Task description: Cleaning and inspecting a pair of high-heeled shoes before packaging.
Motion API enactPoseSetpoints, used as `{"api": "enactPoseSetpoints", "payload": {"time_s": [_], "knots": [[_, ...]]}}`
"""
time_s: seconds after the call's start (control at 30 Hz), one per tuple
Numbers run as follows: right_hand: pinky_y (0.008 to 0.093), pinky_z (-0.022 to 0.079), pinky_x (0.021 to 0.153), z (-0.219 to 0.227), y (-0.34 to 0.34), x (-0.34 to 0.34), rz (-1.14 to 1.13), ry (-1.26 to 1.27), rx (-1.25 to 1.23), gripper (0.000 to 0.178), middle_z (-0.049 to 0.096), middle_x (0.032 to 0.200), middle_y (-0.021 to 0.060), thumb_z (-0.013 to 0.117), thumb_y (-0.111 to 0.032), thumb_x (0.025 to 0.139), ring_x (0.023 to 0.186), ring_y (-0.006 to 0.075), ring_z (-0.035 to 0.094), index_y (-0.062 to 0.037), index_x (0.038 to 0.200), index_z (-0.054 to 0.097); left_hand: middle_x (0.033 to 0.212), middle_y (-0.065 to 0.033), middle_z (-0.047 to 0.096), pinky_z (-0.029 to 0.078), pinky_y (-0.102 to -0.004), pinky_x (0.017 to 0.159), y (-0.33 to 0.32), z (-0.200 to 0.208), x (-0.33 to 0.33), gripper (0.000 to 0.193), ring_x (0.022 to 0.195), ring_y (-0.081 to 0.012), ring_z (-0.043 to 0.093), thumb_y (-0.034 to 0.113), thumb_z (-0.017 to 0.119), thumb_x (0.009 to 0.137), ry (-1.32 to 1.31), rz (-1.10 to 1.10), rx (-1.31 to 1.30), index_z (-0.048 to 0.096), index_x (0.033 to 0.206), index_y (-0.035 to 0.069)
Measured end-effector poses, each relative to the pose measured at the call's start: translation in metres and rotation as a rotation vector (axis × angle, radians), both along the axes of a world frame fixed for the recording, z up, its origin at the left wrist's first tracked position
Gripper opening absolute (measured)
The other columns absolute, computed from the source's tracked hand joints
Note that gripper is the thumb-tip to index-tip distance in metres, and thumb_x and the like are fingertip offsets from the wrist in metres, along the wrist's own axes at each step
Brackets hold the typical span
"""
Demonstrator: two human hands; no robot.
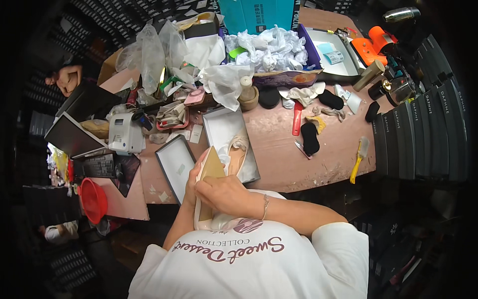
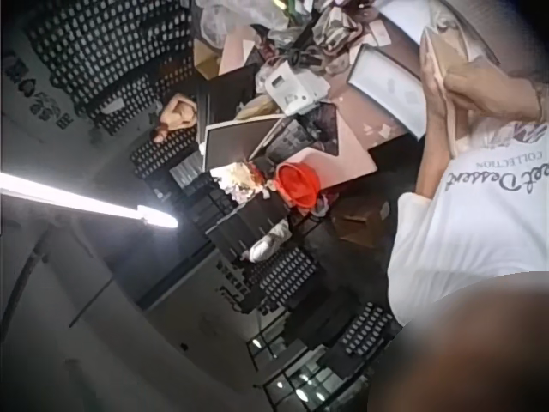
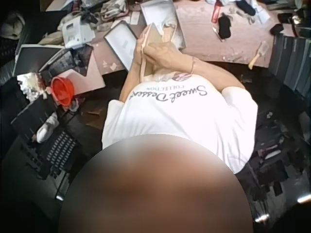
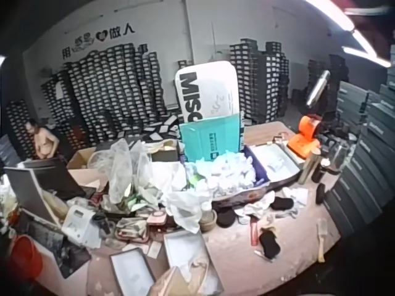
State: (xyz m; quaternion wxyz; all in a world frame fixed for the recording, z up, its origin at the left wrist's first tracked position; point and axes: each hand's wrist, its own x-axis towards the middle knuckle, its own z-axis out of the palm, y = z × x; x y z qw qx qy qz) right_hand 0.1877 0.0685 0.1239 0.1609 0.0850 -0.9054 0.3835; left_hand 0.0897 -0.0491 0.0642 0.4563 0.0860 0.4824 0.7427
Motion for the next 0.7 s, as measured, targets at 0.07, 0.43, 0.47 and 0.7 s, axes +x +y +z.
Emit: {"api": "enactPoseSetpoints", "payload": {"time_s": [0.07,0.43,0.47,0.7], "knots": [[0.0439,0.05,0.055,-0.019,0.014,-0.015,-0.089,-0.062,-0.029,0.015,0.061,0.074,0.0125,0.059,-0.021,0.089,0.064,0.0333,0.063,-0.0075,0.084,0.055,0.141,-0.014,0.046,0.043,-0.034,0.104,0.001,0.008,0.0,0.066,0.123,-0.0221,0.053,0.037,0.04,0.096,-0.05,-0.042,0.024,0.026,0.15,0.001],[0.043,0.048,0.053,-0.006,0.003,-0.015,-0.092,-0.13,0.088,0.017,0.06,0.069,0.0111,0.06,-0.02,0.087,0.061,0.0316,0.062,-0.0049,0.084,0.053,0.136,-0.0149,0.05,0.047,-0.0361,0.099,0.005,-0.012,-0.008,0.069,0.119,-0.0246,0.056,0.041,0.043,0.094,-0.009,-0.042,-0.012,0.027,0.151,0.004],[0.0427,0.048,0.052,-0.001,-0.006,-0.009,-0.019,-0.137,0.085,0.018,0.06,0.069,0.0114,0.06,-0.02,0.088,0.06,0.032,0.062,-0.0042,0.082,0.053,0.136,-0.0149,0.05,0.047,-0.0357,0.099,0.0,-0.017,-0.006,0.07,0.118,-0.0244,0.056,0.042,0.043,0.094,-0.014,-0.003,-0.011,0.027,0.151,0.004],[0.043,0.049,0.053,-0.022,0.005,-0.017,-0.16,-0.122,-0.006,0.016,0.062,0.072,0.0108,0.061,-0.021,0.085,0.061,0.0302,0.063,-0.008,0.079,0.054,0.141,-0.0141,0.047,0.041,-0.0338,0.106,0.007,0.003,-0.005,0.066,0.126,-0.0219,0.051,0.036,0.04,0.097,-0.119,-0.028,-0.012,0.027,0.15,-0.001]]}}
